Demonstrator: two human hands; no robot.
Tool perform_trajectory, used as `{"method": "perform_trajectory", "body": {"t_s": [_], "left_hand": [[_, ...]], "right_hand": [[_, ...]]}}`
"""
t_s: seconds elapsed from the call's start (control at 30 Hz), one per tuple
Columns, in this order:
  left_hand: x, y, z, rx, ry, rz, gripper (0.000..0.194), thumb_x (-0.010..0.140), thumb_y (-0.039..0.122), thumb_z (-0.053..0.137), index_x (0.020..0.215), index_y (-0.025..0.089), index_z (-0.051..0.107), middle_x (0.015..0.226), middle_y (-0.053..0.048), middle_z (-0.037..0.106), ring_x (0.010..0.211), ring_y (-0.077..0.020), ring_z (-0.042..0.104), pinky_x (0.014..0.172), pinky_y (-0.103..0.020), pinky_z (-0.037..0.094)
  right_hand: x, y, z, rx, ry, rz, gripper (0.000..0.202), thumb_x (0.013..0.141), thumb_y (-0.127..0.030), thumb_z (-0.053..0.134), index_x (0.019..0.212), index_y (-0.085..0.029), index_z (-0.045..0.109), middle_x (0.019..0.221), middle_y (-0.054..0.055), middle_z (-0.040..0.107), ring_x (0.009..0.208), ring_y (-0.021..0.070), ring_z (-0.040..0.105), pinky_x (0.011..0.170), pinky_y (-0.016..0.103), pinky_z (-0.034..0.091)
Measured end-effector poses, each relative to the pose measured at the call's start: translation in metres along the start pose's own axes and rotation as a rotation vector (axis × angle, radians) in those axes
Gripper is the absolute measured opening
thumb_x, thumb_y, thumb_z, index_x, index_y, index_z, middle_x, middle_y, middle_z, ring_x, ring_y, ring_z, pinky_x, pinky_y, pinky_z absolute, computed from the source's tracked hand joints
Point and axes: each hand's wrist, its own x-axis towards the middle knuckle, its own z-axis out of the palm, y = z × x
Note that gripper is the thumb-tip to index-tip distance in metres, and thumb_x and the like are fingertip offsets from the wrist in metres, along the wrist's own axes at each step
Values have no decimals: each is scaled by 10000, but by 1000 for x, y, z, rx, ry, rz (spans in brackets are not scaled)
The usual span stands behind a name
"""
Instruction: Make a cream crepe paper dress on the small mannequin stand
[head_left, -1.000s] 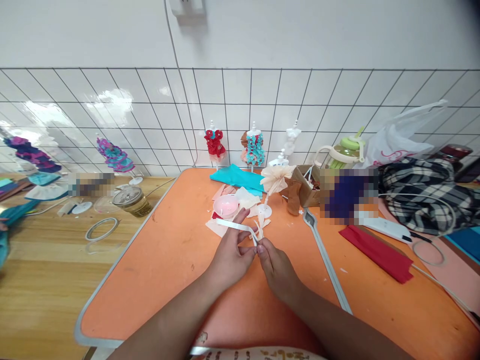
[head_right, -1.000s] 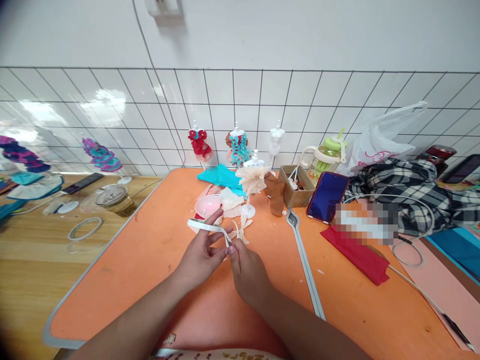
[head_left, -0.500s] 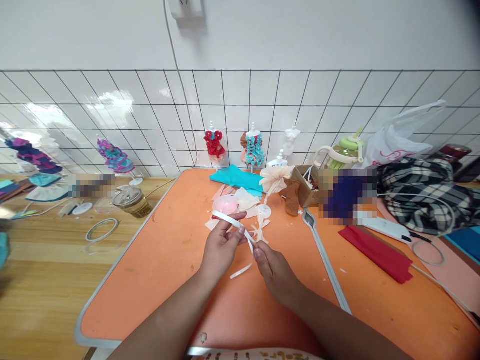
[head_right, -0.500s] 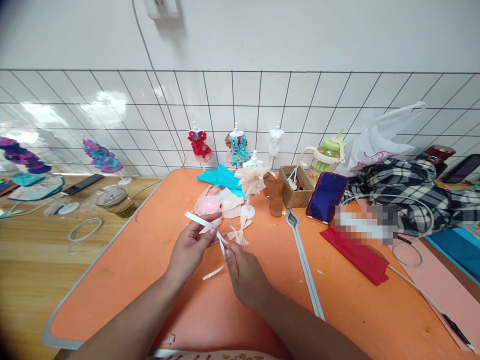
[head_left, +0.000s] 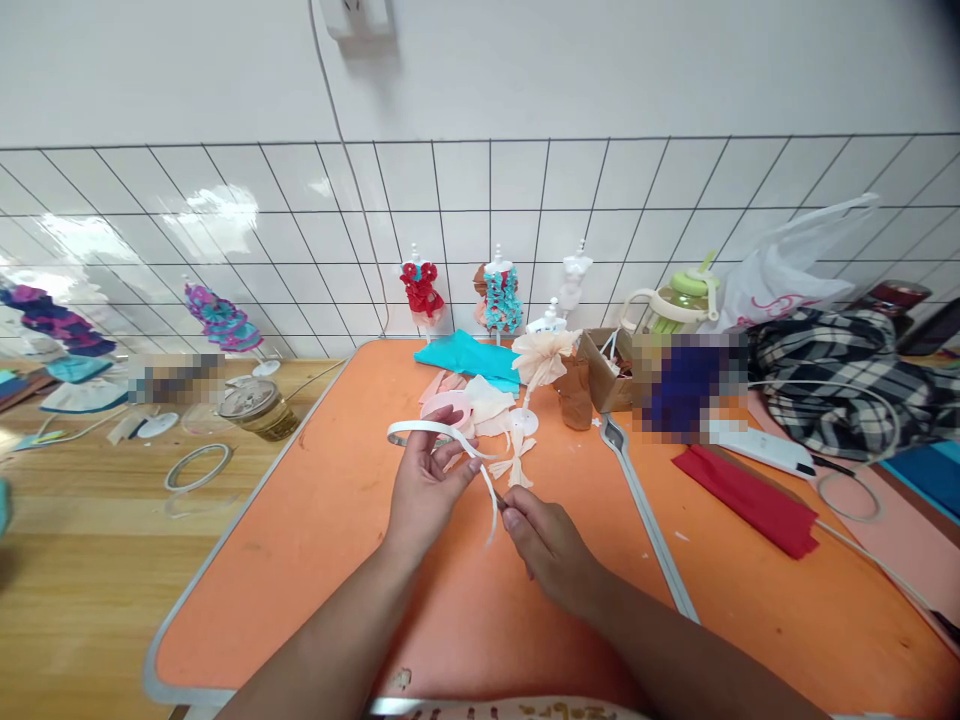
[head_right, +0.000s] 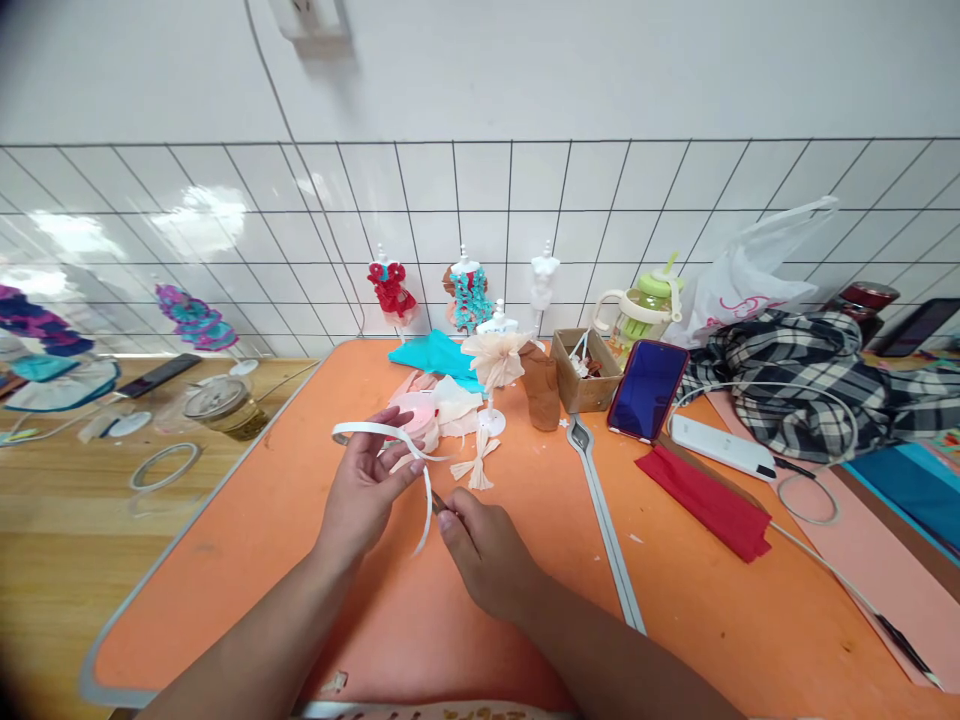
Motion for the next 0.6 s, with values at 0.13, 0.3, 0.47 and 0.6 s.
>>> {"method": "perform_trajectory", "body": {"t_s": [0.13,0.3,0.47,0.6], "left_hand": [[-2,2,0,21,-67,-41,629,684,175,704,1236,277,421,1432,-87,345,872,-124,609,721,-255,538],[-6,5,6,48,-112,-81,634,698,162,661,1270,280,414,1467,-100,291,752,-83,612,692,-243,529],[-6,8,4,49,-162,-140,658,694,154,649,1288,302,408,1459,-75,280,967,-166,587,651,-235,532],[-9,10,4,27,-203,-153,716,689,171,667,1325,328,380,1431,-71,319,1112,-234,521,625,-230,533]], "right_hand": [[-3,4,-4,107,152,-57,320,927,-482,318,792,-213,426,522,-60,416,458,103,412,470,216,314],[0,10,-4,177,360,-64,359,927,-513,274,826,-212,442,618,-32,431,533,117,456,500,226,381],[4,14,-17,302,770,-188,241,882,-461,449,834,-230,401,611,-55,362,526,110,428,565,250,423],[8,12,-32,284,986,-135,154,912,-374,425,956,-229,451,566,-70,331,493,111,419,592,268,432]]}}
